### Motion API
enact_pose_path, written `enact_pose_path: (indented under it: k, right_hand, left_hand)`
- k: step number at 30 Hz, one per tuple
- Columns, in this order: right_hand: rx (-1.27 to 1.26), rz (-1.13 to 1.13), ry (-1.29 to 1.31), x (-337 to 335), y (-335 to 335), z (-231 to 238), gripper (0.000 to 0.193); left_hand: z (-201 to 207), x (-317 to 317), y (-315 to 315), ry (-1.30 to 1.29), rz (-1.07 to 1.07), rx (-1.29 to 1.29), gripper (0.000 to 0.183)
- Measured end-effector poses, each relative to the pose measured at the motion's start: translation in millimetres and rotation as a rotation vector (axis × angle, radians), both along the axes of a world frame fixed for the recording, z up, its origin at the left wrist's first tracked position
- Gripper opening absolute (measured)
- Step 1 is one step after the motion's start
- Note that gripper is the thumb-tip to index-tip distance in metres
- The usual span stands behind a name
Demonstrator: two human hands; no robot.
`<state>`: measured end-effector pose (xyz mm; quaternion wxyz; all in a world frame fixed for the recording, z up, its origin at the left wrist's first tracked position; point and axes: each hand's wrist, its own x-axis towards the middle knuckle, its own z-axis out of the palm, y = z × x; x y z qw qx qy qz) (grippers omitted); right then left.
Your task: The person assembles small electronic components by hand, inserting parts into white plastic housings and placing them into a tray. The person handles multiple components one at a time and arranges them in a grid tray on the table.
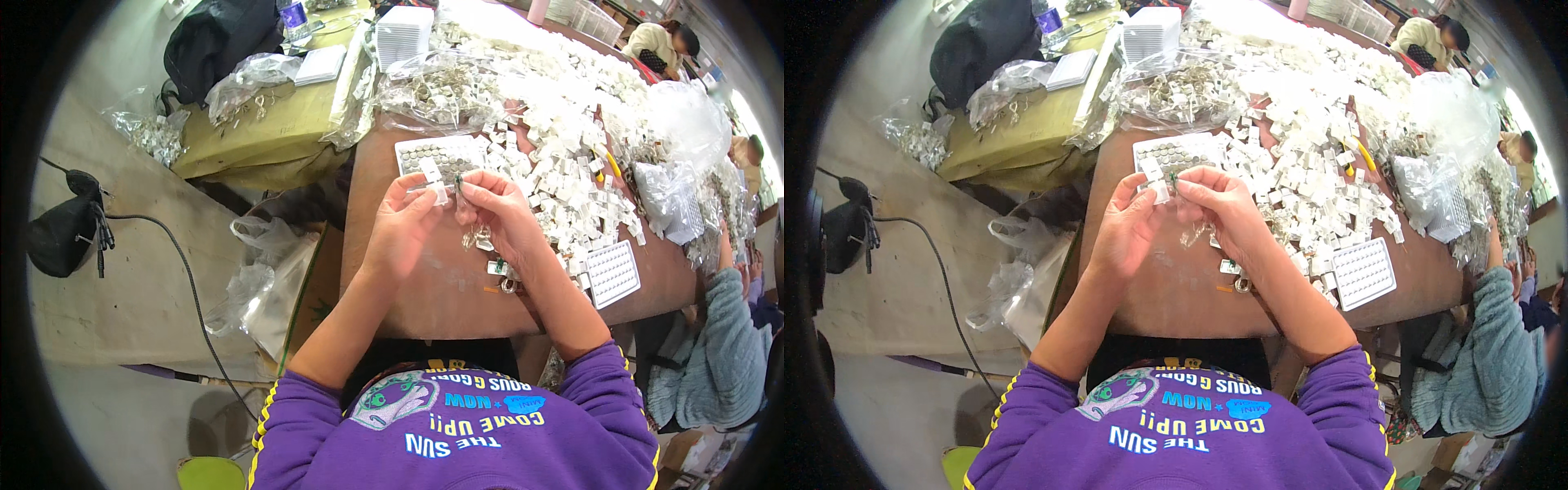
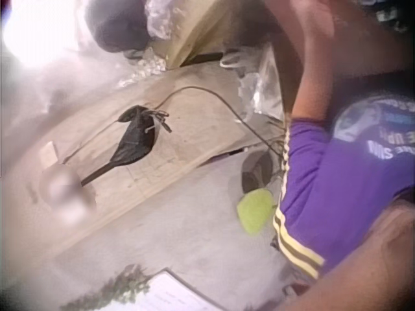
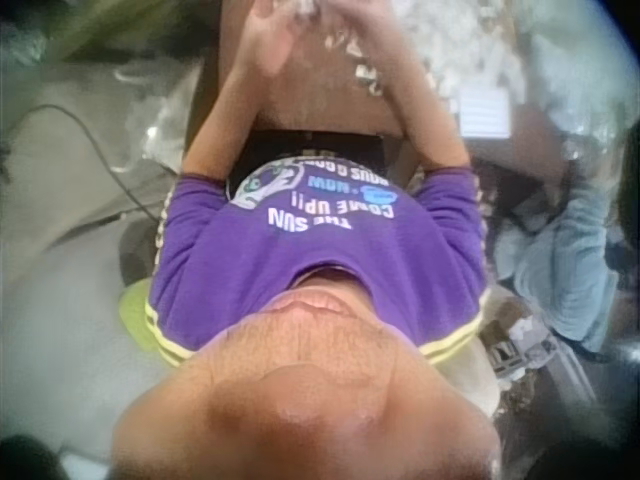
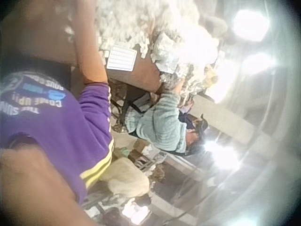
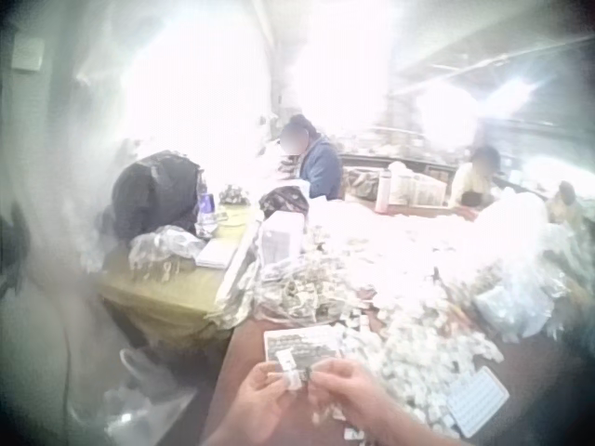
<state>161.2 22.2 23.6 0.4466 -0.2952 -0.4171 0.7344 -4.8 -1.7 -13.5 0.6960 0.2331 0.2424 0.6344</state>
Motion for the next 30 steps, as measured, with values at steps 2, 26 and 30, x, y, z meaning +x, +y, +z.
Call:
enact_pose_path:
  k: [2,26,30]
  right_hand:
    - [-0.036,0.011,-0.016,0,-3,-5,0.013]
    - [0.196,0.061,-0.523,15,-8,4,0.016]
    - [-0.007,0.299,-0.194,16,-2,0,0.021]
  left_hand:
    - [0,0,-2,0.027,0.0,0.037,0.012]
    - [7,-8,-12,0.475,-0.078,0.091,0.017]
    - [4,-7,-11,0.25,-0.32,0.242,0.018]
